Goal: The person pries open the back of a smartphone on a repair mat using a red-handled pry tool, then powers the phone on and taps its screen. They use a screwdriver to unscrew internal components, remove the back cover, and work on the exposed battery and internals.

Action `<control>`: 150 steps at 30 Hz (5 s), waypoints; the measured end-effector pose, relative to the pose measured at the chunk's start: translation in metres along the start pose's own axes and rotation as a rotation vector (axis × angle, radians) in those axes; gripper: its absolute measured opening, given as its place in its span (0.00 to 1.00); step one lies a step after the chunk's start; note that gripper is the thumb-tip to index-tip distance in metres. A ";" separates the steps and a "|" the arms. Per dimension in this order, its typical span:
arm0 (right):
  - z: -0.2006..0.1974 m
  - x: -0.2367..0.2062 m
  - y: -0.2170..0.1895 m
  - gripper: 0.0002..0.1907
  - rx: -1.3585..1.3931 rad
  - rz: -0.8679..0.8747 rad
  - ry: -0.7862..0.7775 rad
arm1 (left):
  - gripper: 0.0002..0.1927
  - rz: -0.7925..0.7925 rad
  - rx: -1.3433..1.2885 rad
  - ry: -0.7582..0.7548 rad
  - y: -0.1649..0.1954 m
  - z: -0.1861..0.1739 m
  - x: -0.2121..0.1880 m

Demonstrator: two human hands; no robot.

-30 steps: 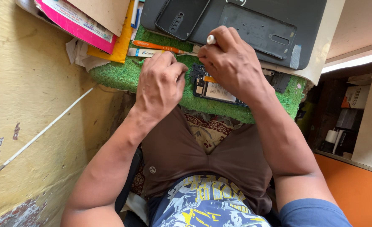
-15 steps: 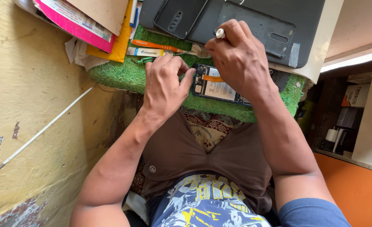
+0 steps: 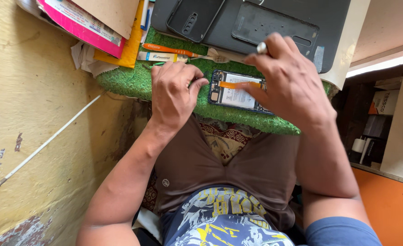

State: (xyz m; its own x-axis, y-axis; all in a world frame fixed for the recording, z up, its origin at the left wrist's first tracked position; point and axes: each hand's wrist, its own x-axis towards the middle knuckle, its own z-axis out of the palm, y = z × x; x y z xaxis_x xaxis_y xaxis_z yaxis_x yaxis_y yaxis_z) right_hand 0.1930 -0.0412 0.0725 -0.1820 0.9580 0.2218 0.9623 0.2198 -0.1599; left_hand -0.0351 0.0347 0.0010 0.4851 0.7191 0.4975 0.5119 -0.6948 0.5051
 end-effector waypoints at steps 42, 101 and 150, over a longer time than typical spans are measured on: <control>0.020 -0.042 0.017 0.20 0.103 -0.239 0.057 | 0.15 -0.432 -1.696 0.028 0.038 0.047 0.004; 0.033 -0.073 0.014 0.08 1.619 0.018 0.026 | 0.55 -0.058 -0.270 0.153 0.063 0.034 -0.007; 0.055 -0.068 0.002 0.06 0.879 0.271 0.174 | 0.46 -0.473 -1.971 -0.163 0.030 0.062 0.002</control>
State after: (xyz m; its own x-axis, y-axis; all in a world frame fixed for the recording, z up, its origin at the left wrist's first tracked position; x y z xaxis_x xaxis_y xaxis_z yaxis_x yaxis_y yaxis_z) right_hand 0.1963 -0.0960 0.0037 0.1272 0.9715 0.1998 0.4564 0.1215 -0.8814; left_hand 0.0253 0.0153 -0.0268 0.6756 0.7266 0.1250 -0.6642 0.5262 0.5310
